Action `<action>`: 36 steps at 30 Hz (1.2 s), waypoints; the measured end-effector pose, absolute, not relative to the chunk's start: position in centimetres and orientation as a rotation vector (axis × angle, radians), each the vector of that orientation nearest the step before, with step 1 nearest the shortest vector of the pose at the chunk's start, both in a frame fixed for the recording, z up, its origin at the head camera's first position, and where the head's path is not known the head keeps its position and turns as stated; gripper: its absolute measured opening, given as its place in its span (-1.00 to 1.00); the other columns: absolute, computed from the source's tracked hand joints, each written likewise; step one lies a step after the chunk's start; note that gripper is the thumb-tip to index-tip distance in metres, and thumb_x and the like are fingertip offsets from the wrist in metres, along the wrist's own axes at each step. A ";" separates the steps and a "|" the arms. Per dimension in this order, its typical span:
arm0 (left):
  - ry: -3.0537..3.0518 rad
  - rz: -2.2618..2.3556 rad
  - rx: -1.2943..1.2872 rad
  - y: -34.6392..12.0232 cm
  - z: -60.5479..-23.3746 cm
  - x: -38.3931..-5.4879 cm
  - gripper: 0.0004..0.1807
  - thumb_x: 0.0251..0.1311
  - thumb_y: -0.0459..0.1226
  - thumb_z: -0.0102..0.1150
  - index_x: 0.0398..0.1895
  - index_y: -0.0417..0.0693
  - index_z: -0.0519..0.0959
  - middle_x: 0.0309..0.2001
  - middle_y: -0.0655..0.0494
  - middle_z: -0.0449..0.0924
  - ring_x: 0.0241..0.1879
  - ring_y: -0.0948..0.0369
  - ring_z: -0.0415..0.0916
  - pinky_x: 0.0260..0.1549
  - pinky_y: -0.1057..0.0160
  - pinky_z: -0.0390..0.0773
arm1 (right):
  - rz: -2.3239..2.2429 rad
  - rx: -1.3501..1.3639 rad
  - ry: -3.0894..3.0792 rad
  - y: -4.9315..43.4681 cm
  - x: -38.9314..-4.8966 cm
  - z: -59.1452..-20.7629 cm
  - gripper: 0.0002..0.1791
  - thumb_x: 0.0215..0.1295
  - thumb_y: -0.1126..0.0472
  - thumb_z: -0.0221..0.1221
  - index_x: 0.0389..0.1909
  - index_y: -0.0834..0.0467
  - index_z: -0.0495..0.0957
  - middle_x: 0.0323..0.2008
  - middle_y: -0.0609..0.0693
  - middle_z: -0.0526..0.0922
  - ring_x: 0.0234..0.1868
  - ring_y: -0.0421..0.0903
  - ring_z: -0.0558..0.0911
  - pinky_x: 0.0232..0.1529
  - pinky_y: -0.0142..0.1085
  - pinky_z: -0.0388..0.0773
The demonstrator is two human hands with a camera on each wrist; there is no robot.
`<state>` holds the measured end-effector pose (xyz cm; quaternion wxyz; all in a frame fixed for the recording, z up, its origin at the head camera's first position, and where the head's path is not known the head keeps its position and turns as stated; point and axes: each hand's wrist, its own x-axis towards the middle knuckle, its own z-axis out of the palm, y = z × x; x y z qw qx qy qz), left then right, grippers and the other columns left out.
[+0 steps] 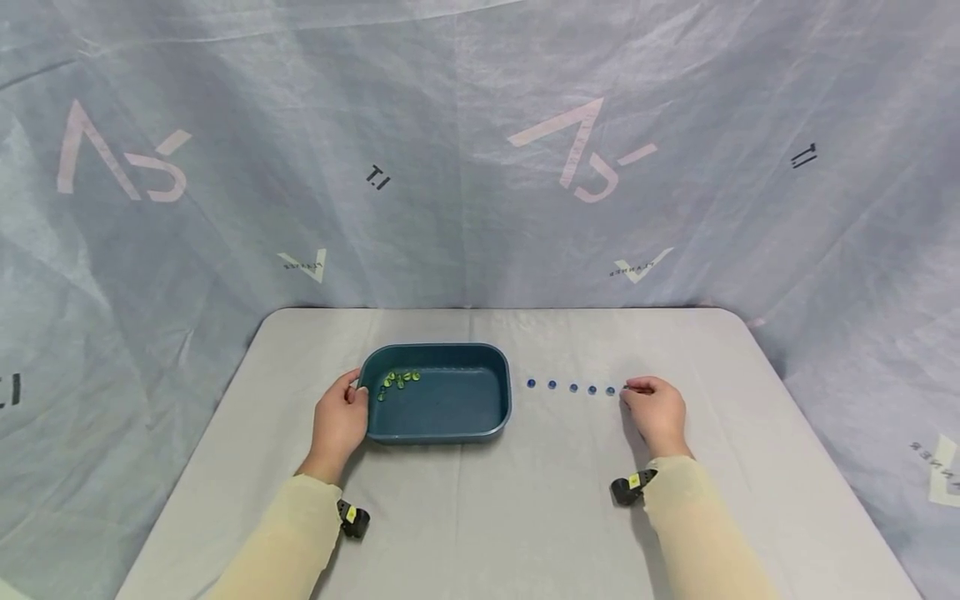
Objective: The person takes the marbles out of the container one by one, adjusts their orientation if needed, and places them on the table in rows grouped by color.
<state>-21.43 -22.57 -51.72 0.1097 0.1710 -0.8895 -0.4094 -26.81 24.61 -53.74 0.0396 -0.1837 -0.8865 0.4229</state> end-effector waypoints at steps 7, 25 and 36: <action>-2.622 -1.200 0.496 -22.9 -51.5 -21.4 -0.61 0.35 -0.23 -0.07 0.22 -0.07 0.42 -0.45 0.04 0.32 -0.50 0.11 0.27 -0.49 0.19 0.27 | 1.274 -0.542 -2.711 24.3 -26.9 -54.1 -0.78 0.17 0.18 0.21 -0.17 0.14 0.62 -0.27 0.06 0.62 -0.26 -0.04 0.56 -0.33 -0.26 0.45; -2.619 -1.202 0.508 -23.0 -52.2 -21.5 -0.61 0.35 -0.22 -0.09 0.22 -0.06 0.43 -0.45 0.04 0.31 -0.50 0.11 0.27 -0.52 0.20 0.27 | 1.251 -0.559 -2.699 24.1 -26.9 -54.3 -0.81 0.16 0.19 0.21 -0.21 0.13 0.62 -0.29 0.04 0.62 -0.28 -0.05 0.56 -0.33 -0.25 0.45; -2.616 -1.213 0.508 -22.6 -51.8 -21.4 -0.61 0.35 -0.22 -0.08 0.22 -0.06 0.42 -0.46 0.03 0.31 -0.50 0.10 0.27 -0.53 0.19 0.27 | 1.279 -0.580 -2.685 24.5 -26.8 -54.2 -0.77 0.17 0.17 0.21 -0.17 0.14 0.62 -0.25 0.06 0.61 -0.24 -0.04 0.55 -0.30 -0.24 0.44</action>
